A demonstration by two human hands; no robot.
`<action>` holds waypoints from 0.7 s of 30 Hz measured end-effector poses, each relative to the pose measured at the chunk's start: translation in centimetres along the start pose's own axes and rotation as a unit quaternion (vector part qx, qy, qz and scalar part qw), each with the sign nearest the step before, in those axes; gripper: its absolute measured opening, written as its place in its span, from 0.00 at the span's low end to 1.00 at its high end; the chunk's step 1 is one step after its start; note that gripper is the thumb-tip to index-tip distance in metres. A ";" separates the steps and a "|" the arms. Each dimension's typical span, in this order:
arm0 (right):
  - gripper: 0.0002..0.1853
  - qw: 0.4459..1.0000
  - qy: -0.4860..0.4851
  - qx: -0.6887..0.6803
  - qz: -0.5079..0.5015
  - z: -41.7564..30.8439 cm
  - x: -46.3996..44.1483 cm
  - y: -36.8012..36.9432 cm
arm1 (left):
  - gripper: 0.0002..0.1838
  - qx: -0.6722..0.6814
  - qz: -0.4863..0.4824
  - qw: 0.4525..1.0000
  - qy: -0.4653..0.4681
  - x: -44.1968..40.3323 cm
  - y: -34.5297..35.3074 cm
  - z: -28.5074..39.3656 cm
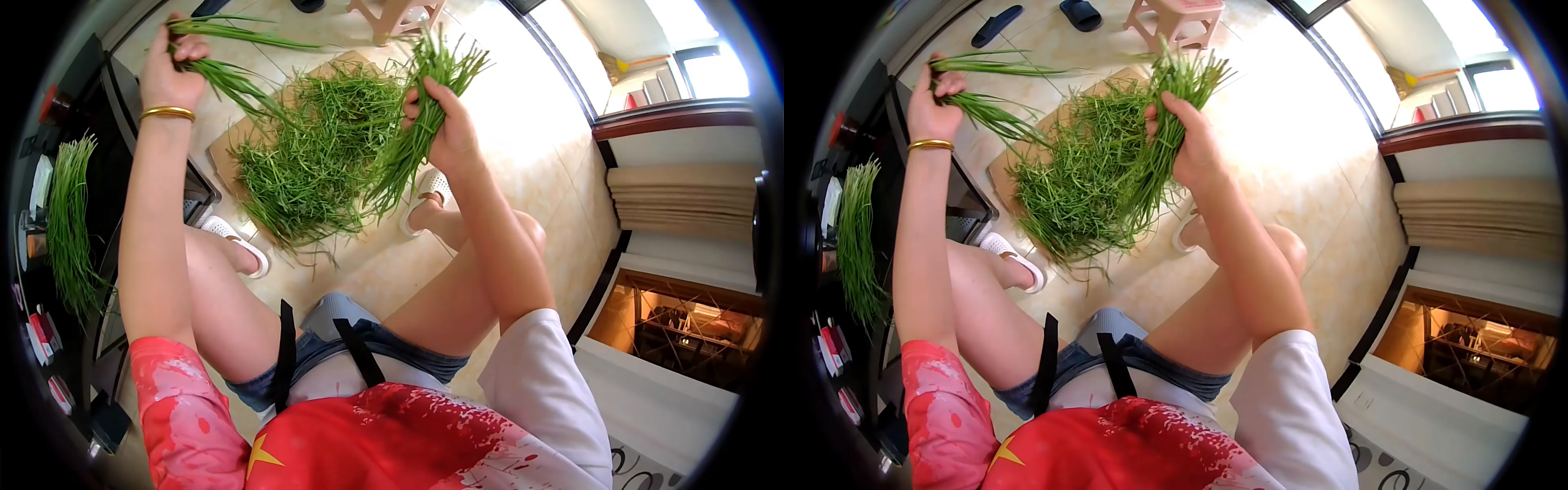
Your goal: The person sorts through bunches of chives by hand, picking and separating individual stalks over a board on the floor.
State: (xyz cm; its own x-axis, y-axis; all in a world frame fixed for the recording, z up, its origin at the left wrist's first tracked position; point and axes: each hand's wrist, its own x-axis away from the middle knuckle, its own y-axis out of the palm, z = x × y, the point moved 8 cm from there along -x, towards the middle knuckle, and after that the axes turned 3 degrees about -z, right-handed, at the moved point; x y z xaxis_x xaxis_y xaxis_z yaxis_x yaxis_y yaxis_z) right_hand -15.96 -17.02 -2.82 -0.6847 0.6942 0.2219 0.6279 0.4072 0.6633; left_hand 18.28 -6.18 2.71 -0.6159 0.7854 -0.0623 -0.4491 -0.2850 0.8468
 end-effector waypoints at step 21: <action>0.09 0.997 0.024 0.009 -0.079 0.9 -0.3 4.0 | 0.16 -0.314 -0.157 0.883 -0.313 10.8 6.8 -16.5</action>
State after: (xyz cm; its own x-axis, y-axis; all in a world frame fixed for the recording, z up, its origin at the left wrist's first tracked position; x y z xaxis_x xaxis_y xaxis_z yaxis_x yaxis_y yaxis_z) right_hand -12.95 -15.05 -0.89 -0.7924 0.5912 0.1500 0.5168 0.5200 0.6801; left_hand -2.14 -8.69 -0.92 -0.0080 0.9734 0.2289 -0.9254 -0.0940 0.3673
